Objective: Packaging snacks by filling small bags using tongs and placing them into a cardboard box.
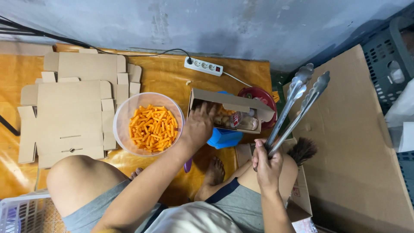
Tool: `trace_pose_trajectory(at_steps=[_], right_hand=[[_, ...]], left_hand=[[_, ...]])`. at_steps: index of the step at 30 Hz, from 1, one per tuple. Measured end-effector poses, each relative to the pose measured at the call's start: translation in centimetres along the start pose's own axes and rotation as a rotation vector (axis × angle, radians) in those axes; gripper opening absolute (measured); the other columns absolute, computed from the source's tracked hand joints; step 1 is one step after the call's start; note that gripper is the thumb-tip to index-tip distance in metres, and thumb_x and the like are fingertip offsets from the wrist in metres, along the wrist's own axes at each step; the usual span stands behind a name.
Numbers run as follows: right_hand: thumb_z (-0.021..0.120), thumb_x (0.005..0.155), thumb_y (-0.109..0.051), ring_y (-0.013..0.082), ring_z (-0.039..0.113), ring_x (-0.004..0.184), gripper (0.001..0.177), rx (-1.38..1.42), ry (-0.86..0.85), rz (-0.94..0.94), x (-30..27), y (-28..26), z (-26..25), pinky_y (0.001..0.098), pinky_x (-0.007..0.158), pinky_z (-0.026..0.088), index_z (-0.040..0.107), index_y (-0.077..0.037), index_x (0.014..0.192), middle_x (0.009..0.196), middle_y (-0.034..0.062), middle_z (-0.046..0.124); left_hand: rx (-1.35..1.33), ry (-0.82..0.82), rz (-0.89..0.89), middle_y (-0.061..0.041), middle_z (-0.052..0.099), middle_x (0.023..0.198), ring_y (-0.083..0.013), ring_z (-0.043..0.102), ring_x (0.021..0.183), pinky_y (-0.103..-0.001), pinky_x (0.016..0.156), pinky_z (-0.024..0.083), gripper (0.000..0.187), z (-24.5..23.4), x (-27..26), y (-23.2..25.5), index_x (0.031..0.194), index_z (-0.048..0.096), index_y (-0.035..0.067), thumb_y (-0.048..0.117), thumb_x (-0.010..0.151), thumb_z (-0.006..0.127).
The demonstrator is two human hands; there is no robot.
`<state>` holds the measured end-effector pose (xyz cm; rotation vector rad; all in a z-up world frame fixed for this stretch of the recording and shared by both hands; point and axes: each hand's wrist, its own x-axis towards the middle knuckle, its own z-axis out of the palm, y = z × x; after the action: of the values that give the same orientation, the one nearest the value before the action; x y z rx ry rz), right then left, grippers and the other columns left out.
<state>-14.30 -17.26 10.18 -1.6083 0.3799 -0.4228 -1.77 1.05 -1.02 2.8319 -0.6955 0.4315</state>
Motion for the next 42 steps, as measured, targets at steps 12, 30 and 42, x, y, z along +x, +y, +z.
trace_pose_trajectory(at_steps=[12, 30, 42], right_hand=[[0.060, 0.102, -0.011, 0.0095, 0.042, 0.033, 0.014, -0.007, -0.001, 0.020, 0.3, 1.5, 0.0, 0.0200, 0.030, 0.031, 0.066, 0.002, 0.104, 0.047, 0.0049, 0.042], [0.074, 0.107, -0.038, 0.0064, 0.050, 0.057, 0.014, -0.271, 0.396, 0.194, 12.0, 9.0, -10.6, 0.0269, 0.052, 0.044, 0.066, -0.029, 0.104, 0.085, -0.0095, 0.059], [0.066, 0.098, -0.075, -0.0012, 0.049, 0.063, 0.044, -0.348, 0.318, 0.400, 16.7, 6.4, -5.1, 0.0210, 0.059, 0.037, 0.060, -0.032, 0.092, 0.075, -0.0168, 0.052]], left_hand=[[-0.076, -0.244, 0.109, -0.012, 0.051, 0.139, -0.0357, 0.047, 0.130, -0.053, 0.101, 0.038, 0.043, -8.0, 2.6, 2.3, 0.127, 0.058, 0.022, 0.053, 0.103, 0.042], [-0.592, 0.572, -0.386, -0.014, 0.071, 0.107, -0.0298, 0.069, 0.102, -0.039, 0.093, 0.053, 0.023, -22.3, -19.6, -15.6, 0.085, 0.057, 0.009, 0.008, 0.104, 0.045], [-0.793, 0.658, -0.714, -0.008, 0.070, 0.095, -0.0160, 0.072, 0.085, -0.026, 0.080, 0.056, 0.017, -24.4, -22.2, -18.2, 0.111, 0.068, 0.002, 0.013, 0.108, 0.055]])
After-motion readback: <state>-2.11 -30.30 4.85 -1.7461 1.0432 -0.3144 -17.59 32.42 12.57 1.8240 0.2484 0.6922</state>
